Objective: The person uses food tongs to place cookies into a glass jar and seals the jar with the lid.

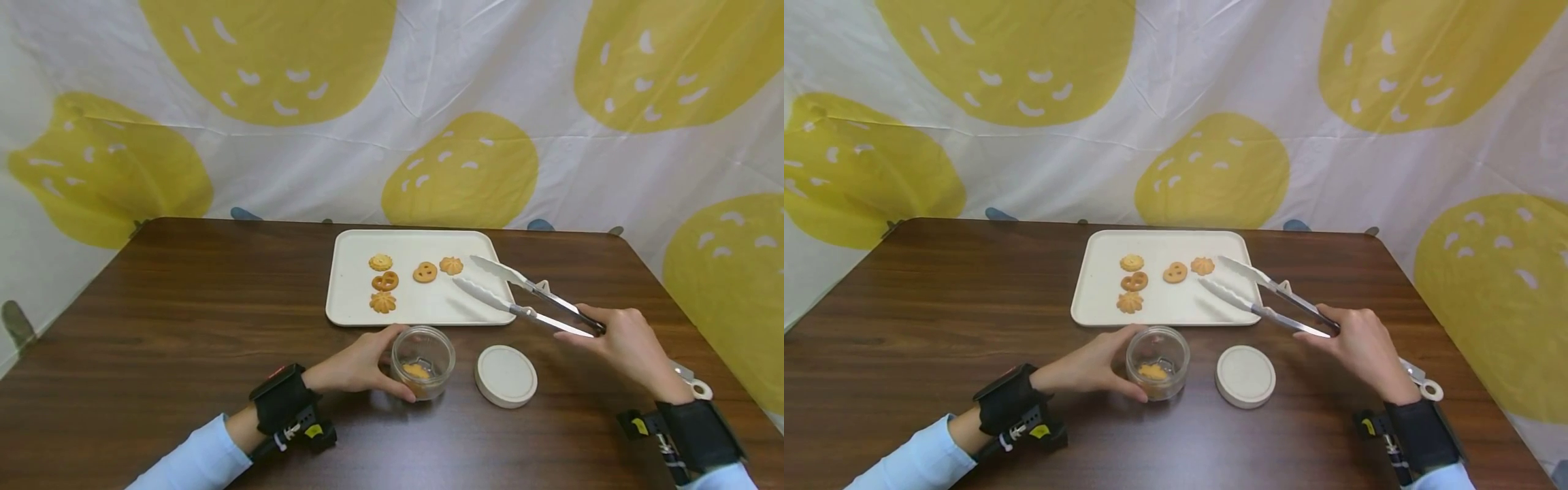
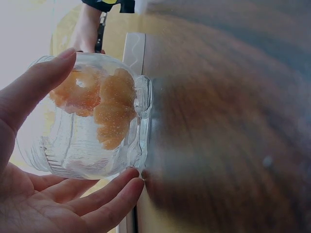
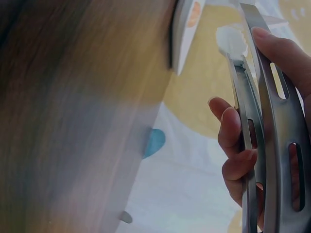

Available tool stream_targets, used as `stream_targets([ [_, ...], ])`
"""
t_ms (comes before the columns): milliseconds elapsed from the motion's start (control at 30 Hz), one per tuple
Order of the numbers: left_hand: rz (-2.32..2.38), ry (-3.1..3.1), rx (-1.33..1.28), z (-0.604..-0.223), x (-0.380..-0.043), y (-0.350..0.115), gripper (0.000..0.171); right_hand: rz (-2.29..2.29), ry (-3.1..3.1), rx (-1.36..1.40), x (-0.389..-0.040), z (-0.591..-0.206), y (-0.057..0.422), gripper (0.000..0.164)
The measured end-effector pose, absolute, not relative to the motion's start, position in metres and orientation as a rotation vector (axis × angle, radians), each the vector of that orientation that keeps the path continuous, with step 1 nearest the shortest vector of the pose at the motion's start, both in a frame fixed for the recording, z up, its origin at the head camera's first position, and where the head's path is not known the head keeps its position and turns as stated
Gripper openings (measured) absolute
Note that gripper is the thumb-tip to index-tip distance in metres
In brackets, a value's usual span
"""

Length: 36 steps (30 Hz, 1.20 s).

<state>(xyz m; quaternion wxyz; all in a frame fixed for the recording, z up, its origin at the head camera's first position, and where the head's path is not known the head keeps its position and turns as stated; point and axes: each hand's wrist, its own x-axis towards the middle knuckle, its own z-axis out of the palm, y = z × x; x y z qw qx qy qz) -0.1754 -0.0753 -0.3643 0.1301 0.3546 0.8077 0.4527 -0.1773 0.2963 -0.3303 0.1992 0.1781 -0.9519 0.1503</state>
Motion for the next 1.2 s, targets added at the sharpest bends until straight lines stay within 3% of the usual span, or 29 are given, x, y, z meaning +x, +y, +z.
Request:
stream_targets([
  [1200,1.304,2.337,1.029,-0.365,-0.176,-0.076,0.080,0.510,-2.865,0.445,-0.226,-0.345,0.288,0.068],
])
